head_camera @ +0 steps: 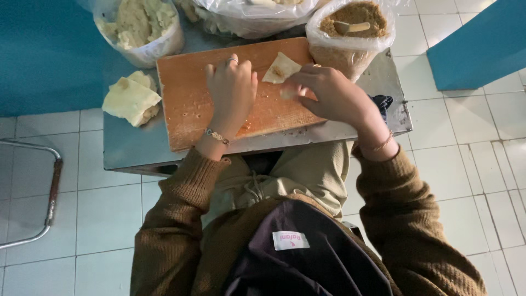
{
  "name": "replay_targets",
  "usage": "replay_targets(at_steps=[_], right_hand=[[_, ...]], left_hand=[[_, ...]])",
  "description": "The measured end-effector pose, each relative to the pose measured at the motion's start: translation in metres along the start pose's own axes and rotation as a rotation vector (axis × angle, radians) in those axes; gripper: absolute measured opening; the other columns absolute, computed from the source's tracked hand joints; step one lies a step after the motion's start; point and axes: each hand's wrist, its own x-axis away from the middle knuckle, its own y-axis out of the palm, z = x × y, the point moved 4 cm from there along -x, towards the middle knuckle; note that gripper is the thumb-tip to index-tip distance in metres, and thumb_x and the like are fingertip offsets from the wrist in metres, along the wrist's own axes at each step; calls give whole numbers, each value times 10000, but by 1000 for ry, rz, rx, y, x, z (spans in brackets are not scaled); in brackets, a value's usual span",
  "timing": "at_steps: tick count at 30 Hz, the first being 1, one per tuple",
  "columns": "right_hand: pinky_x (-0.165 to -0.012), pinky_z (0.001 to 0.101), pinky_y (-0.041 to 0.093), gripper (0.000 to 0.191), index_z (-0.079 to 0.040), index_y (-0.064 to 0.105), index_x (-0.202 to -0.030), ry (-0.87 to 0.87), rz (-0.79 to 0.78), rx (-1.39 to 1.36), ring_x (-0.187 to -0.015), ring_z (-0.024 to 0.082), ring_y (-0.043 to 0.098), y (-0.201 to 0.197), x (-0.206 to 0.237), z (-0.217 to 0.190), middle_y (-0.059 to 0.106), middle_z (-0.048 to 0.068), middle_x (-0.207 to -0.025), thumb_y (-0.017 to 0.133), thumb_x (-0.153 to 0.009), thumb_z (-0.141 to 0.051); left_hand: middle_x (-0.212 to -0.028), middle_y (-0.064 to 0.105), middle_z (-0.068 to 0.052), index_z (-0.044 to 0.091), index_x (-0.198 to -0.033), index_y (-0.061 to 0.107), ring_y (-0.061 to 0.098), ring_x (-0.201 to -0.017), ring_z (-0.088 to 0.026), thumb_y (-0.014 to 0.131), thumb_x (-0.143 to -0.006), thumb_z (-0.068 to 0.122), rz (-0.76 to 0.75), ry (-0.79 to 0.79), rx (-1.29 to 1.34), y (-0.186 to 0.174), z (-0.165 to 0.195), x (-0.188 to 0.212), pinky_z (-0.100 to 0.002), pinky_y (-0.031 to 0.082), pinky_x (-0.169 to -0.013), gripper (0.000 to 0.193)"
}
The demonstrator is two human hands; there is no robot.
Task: The person arranges triangular dough wrappers on a wooden board, spoons brown filling from a plastic bag onto each wrapper, then folds the wrappers over the filling by hand to form filled pastries, setting folded pieces aside and starting new ones.
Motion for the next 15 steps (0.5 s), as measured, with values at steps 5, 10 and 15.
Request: replay_targets(at_steps=[5,10,15], right_hand=[[-772,367,568,246,-56,711,-1203,-42,329,257,-896,296,711,-47,-50,3,718,104,-1092,761,-971,-121],[-813,406,557,263,-22,701,-1192,-97,732,535,-931,328,695,-58,-38,-22,705,150,-1054,791,-970,-133],[-691,393,568,166,-63,769,-1158,171,496,154,-772,286,722,-27,-28,4,740,108,-949,692,-1034,-141]], left_hand=[[-1068,711,-181,76,-874,702,670,-942,-333,788,-819,250,-11,-37,32,14,-3,-6,-492,408,-824,202],[-1067,709,-187,76,-850,704,688,-881,-332,795,-752,234,37,-26,11,24,5,-8,-507,421,-842,207],[-1059,709,-155,86,-855,686,691,-908,-318,702,-892,58,-107,-62,7,34,13,-13,-464,436,-869,50]])
